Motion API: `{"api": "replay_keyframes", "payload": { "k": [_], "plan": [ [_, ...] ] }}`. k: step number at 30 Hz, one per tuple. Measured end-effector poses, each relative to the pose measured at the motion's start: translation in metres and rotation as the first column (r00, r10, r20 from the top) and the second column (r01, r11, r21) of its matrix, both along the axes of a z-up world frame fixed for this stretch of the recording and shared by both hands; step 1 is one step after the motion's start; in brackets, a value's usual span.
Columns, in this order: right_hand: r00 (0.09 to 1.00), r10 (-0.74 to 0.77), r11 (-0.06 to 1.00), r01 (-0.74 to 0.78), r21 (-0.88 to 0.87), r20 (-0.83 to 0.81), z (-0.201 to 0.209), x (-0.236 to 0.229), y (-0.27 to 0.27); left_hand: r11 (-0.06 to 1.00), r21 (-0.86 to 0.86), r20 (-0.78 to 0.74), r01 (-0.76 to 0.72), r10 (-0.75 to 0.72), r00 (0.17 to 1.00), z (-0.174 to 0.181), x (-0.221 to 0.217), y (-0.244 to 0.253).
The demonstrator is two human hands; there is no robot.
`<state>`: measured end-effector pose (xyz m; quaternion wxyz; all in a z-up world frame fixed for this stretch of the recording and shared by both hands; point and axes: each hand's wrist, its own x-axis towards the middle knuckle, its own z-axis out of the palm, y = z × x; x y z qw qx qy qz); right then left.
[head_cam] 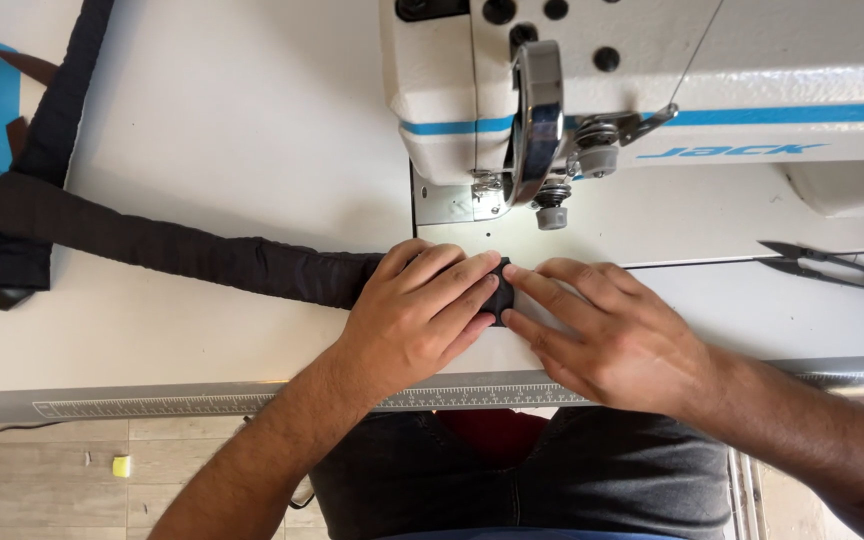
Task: The person is folding a padded leather strap and sewing it using an industrial sewing machine.
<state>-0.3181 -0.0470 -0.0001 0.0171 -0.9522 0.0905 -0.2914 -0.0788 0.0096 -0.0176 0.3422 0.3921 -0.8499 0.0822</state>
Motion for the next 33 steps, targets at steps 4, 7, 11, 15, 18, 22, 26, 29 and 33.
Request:
{"api": "replay_keyframes", "payload": {
  "k": [4, 7, 11, 15, 18, 22, 26, 29, 33],
  "plan": [
    [0.998, -0.037, 0.995, 0.032, 0.091, 0.051, -0.006, -0.004, -0.007, 0.999, 0.040, -0.070, 0.035, -0.032, 0.997, -0.001, 0.001, -0.001],
    [0.998, -0.038, 0.994, 0.034, 0.109, 0.042, -0.007, -0.003, -0.007, 0.996, 0.074, -0.109, 0.057, -0.049, 0.993, 0.000, 0.002, 0.000],
    [0.993, -0.022, 0.999, 0.027, 0.046, -0.115, -0.002, -0.005, -0.008, 0.981, 0.184, -0.005, 0.065, -0.065, 0.998, 0.012, 0.008, 0.002],
    [0.994, 0.006, 0.998, 0.002, 0.070, -0.112, 0.001, -0.001, -0.009, 0.978, 0.197, -0.040, 0.074, -0.067, 0.997, 0.011, 0.010, 0.001],
    [0.984, -0.056, 0.998, 0.053, -0.025, -0.170, 0.003, 0.002, -0.008, 0.980, 0.186, -0.021, 0.073, -0.071, 0.997, 0.013, 0.008, 0.000],
    [0.994, 0.017, 0.999, -0.014, 0.029, -0.104, 0.001, -0.004, -0.009, 0.978, 0.197, -0.021, 0.066, -0.063, 0.998, 0.014, 0.008, 0.000],
    [0.995, 0.062, 0.997, -0.059, 0.049, -0.072, 0.000, -0.004, -0.010, 0.982, 0.182, 0.001, 0.050, -0.051, 0.999, 0.010, 0.008, 0.001],
    [0.995, 0.038, 0.999, -0.041, -0.025, -0.094, 0.004, -0.001, -0.010, 0.984, 0.174, 0.035, 0.045, -0.051, 0.998, 0.013, 0.008, 0.000],
    [0.996, 0.079, 0.996, -0.081, -0.026, -0.048, 0.005, 0.002, -0.009, 0.986, 0.161, 0.037, 0.035, -0.042, 0.998, 0.009, 0.010, 0.002]
  ]
}}
